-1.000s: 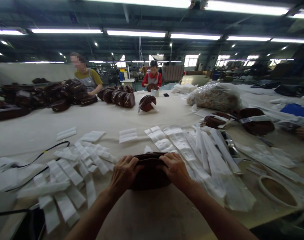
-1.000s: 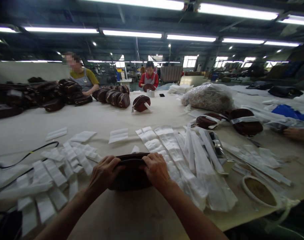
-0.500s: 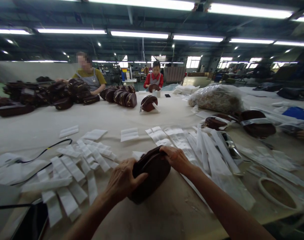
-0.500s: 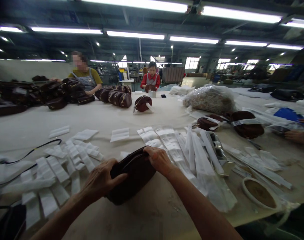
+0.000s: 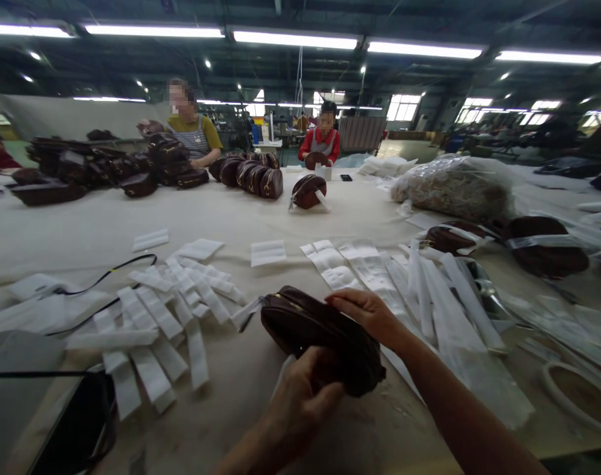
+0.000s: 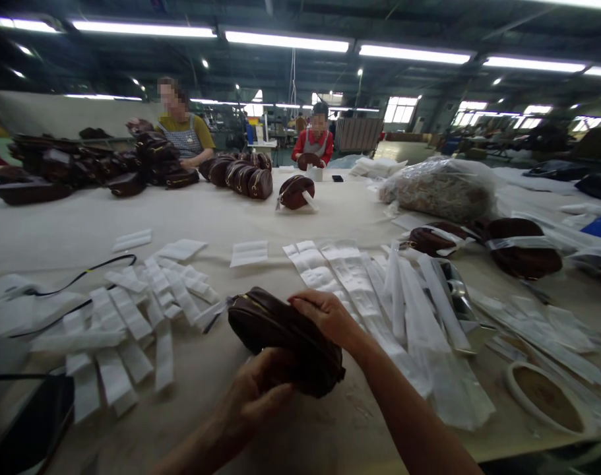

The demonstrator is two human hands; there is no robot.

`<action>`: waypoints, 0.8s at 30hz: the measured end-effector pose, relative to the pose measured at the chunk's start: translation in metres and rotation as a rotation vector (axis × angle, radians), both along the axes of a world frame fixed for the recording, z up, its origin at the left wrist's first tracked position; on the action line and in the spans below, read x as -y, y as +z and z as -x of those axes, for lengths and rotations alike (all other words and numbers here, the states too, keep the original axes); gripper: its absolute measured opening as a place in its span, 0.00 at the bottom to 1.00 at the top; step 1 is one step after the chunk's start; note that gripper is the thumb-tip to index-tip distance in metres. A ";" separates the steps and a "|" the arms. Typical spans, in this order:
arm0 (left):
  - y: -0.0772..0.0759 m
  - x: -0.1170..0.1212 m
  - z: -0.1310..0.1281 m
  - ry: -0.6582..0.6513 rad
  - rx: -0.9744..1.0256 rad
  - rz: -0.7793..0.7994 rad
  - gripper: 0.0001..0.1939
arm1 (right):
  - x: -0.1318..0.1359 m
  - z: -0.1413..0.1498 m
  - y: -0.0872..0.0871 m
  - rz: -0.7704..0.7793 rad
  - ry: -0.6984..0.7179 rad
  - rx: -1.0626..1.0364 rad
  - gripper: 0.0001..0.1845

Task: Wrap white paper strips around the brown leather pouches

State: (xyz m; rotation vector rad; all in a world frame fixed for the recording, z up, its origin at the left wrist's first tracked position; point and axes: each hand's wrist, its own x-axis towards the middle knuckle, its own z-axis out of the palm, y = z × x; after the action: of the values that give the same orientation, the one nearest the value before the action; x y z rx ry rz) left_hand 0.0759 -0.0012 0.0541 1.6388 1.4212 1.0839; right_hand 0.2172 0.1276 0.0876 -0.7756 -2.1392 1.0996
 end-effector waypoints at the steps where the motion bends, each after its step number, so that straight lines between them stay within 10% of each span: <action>1: 0.001 -0.003 0.000 -0.034 0.077 0.047 0.09 | 0.005 -0.004 0.005 -0.050 -0.005 0.031 0.14; 4: 0.011 -0.011 0.010 -0.058 0.083 0.051 0.07 | 0.022 -0.008 0.008 -0.342 -0.042 0.173 0.20; 8: 0.036 -0.028 0.046 0.106 -0.312 -0.501 0.08 | 0.038 -0.005 -0.005 -0.585 -0.093 0.265 0.18; 10: 0.044 -0.043 0.064 -0.045 -0.497 -0.630 0.12 | 0.040 -0.004 -0.010 -0.593 -0.080 0.260 0.18; 14: 0.043 -0.073 0.083 -0.219 -0.716 -0.552 0.10 | 0.039 -0.005 -0.013 -0.552 -0.093 0.237 0.16; 24: 0.014 -0.084 0.097 -0.159 -0.592 -0.532 0.09 | 0.038 -0.020 -0.041 -0.568 -0.326 0.085 0.12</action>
State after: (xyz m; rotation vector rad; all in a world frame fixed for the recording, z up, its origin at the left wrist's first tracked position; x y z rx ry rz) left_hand -0.0213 0.0829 0.0684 2.5704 1.3779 0.9768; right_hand 0.2371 0.0895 0.0465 -0.8565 -2.1370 0.2696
